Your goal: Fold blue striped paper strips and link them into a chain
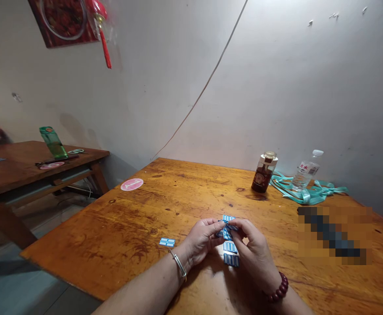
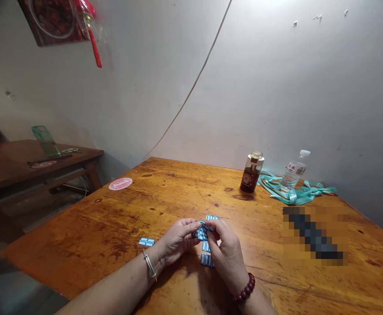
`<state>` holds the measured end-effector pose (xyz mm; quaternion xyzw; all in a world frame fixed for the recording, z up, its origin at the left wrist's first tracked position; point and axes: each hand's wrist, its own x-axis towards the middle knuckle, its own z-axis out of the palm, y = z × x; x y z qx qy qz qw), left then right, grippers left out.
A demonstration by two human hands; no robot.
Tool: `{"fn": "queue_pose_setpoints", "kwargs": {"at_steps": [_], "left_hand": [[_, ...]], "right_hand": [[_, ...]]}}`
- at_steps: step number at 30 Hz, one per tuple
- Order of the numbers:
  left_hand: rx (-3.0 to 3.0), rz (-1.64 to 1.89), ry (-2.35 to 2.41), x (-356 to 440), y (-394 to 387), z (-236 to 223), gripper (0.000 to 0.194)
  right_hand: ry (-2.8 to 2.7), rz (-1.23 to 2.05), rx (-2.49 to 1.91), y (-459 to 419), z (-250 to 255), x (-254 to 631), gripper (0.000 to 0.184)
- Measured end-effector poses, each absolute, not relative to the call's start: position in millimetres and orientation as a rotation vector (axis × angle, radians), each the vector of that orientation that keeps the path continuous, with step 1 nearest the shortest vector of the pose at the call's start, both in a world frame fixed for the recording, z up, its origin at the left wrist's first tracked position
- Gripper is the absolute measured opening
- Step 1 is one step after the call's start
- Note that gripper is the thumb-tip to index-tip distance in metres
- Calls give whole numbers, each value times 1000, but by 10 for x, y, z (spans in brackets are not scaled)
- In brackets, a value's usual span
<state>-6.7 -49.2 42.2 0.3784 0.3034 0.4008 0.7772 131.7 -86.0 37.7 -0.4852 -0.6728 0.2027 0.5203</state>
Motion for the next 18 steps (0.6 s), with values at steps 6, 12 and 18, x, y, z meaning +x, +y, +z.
{"fn": "queue_pose_setpoints", "kwargs": {"at_steps": [6, 12, 18], "left_hand": [[862, 869, 641, -74, -489, 420, 25], [849, 870, 654, -69, -492, 421, 25], [851, 856, 668, -51, -505, 460, 22]], "right_hand": [[-1608, 493, -1160, -867, 380, 1313, 16], [-1623, 499, -1159, -862, 368, 1318, 16], [-1631, 482, -1176, -859, 361, 1316, 10]]}}
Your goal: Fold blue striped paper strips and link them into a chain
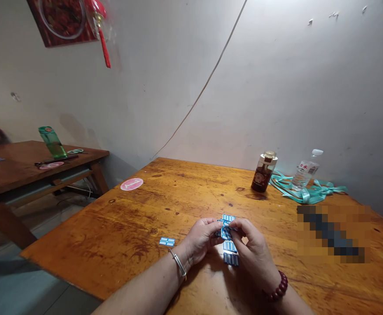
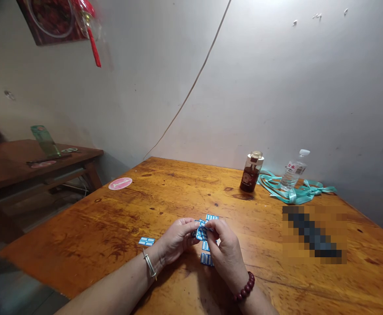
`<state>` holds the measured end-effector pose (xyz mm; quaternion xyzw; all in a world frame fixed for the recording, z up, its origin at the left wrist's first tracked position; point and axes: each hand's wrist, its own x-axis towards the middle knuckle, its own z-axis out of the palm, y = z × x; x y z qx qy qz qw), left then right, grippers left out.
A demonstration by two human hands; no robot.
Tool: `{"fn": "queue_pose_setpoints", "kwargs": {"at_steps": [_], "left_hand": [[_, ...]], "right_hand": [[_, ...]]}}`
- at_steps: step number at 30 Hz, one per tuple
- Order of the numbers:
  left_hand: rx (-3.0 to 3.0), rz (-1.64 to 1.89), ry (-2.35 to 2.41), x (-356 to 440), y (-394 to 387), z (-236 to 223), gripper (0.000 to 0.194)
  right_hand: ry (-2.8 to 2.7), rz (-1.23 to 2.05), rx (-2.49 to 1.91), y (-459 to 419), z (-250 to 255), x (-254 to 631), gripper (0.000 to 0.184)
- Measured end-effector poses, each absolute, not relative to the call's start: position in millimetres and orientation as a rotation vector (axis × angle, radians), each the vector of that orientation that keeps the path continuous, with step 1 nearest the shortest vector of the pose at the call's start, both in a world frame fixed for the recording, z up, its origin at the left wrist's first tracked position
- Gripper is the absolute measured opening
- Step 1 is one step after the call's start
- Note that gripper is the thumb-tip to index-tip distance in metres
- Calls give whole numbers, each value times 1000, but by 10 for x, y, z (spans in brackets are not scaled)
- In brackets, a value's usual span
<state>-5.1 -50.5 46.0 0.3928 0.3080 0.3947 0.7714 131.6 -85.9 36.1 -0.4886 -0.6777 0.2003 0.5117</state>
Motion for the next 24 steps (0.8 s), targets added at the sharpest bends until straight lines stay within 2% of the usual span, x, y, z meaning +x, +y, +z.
{"fn": "queue_pose_setpoints", "kwargs": {"at_steps": [7, 14, 24], "left_hand": [[933, 887, 629, -50, -467, 386, 25], [941, 922, 746, -48, -432, 359, 24], [987, 932, 755, -34, -445, 345, 24]], "right_hand": [[-1680, 465, -1175, -861, 355, 1347, 9], [-1348, 931, -1029, -856, 428, 1430, 10], [-1135, 1231, -1068, -811, 416, 1459, 3]]}}
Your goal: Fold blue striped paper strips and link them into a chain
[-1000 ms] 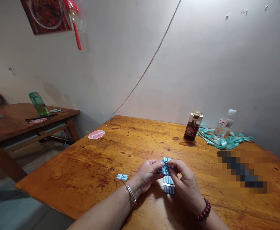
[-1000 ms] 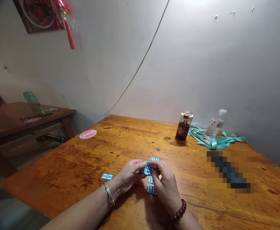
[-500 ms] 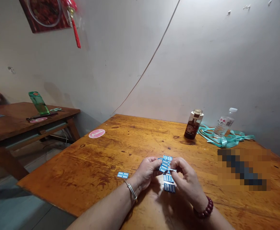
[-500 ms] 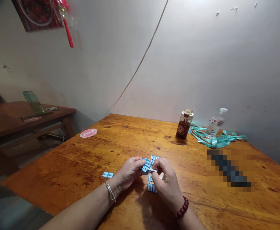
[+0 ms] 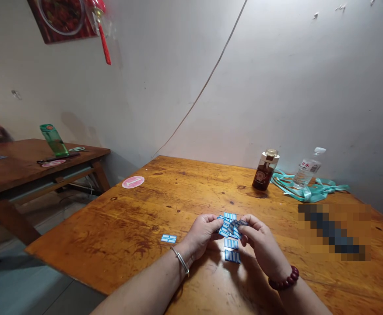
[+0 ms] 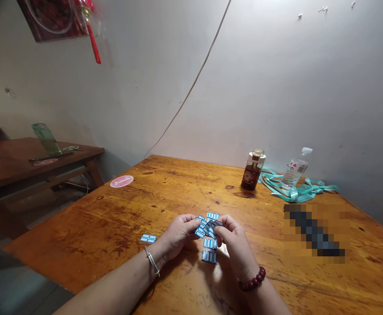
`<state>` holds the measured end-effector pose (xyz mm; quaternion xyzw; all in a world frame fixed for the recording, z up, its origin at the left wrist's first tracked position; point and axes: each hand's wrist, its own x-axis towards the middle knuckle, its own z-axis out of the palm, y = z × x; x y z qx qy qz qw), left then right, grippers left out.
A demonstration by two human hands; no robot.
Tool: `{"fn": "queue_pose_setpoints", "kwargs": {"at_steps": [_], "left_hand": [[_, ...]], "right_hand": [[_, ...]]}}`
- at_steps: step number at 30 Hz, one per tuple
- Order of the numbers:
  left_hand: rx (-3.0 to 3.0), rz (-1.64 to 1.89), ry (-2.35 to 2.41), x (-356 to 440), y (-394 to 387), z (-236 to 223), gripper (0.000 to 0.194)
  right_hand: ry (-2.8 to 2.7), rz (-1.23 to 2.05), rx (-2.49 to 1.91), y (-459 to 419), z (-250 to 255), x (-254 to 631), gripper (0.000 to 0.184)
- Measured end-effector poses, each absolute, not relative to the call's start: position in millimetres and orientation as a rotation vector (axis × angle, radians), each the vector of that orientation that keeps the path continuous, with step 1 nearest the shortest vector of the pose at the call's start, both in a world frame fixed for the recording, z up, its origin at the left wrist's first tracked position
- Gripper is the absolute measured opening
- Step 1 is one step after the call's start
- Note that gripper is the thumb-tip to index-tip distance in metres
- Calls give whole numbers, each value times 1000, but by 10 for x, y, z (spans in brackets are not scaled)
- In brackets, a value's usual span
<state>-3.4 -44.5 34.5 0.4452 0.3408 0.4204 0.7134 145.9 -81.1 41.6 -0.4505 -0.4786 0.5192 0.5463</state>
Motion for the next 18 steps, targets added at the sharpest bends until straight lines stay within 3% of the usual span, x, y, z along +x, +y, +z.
{"fn": "queue_pose_setpoints", "kwargs": {"at_steps": [18], "left_hand": [[956, 956, 759, -51, -423, 323, 25]], "right_hand": [[-1175, 1192, -1062, -808, 387, 1405, 11]]}}
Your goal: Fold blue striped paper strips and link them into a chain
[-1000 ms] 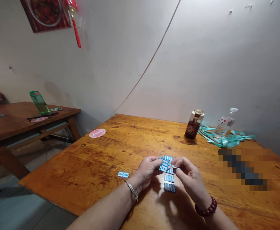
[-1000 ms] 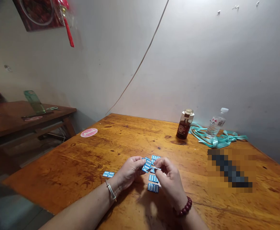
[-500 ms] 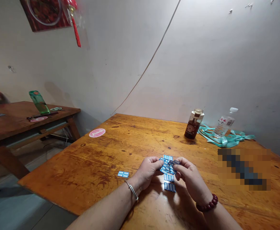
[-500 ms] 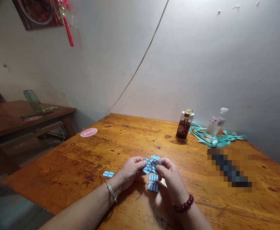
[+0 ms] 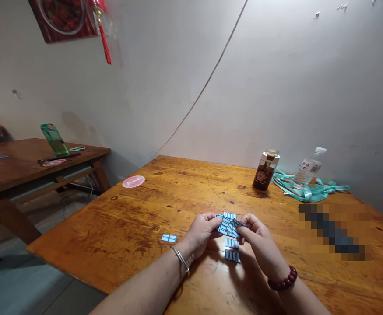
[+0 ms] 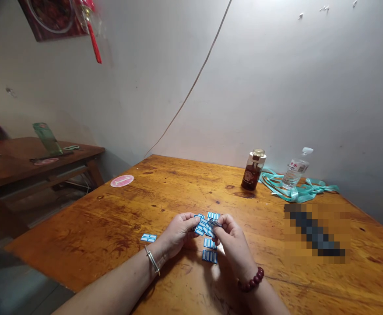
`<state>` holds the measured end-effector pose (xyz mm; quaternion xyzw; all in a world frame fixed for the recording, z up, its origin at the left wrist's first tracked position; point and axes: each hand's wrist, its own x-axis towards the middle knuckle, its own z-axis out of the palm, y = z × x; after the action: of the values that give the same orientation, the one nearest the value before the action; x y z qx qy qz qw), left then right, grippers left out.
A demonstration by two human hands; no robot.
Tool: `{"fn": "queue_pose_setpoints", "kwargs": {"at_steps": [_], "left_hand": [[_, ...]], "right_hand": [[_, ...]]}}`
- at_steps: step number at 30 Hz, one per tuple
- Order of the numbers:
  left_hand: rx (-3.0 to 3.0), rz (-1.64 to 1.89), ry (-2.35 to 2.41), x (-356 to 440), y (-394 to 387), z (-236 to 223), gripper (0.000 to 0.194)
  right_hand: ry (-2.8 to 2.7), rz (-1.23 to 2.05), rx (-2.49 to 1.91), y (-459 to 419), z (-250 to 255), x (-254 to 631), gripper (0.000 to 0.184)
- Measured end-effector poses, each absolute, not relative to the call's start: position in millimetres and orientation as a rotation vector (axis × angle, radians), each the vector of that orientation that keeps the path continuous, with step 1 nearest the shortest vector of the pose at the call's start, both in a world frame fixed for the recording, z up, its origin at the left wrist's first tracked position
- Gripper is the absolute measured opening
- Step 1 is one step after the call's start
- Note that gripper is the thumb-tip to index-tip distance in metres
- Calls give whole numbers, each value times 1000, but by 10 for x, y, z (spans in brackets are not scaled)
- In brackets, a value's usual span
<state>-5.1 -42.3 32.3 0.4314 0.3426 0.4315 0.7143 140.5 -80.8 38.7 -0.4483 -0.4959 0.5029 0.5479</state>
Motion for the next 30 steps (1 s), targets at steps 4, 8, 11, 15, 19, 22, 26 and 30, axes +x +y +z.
{"fn": "queue_pose_setpoints", "kwargs": {"at_steps": [4, 8, 11, 15, 19, 22, 26, 30], "left_hand": [[963, 944, 752, -47, -439, 322, 26], [983, 944, 729, -40, -462, 337, 25], [1010, 946, 669, -37, -469, 348, 24], [1037, 938, 623, -30, -473, 339, 23], [1030, 967, 646, -40, -445, 305, 24], [1018, 1016, 691, -73, -389, 289, 24], [988, 1081, 740, -124, -307, 284, 23], [966, 1102, 774, -133, -275, 284, 23]], "right_hand": [[-1145, 1229, -1055, -797, 409, 1400, 8], [-1159, 1260, -1079, -809, 425, 1371, 19], [-1201, 1247, -1094, -828, 432, 1356, 14], [-1254, 1154, -1126, -841, 427, 1327, 13], [-1279, 1127, -1135, -833, 460, 1376, 14], [-1312, 953, -1272, -807, 508, 1588, 11], [-1613, 384, -1761, -746, 500, 1962, 10], [-1883, 117, -2100, -692, 374, 2062, 12]]}}
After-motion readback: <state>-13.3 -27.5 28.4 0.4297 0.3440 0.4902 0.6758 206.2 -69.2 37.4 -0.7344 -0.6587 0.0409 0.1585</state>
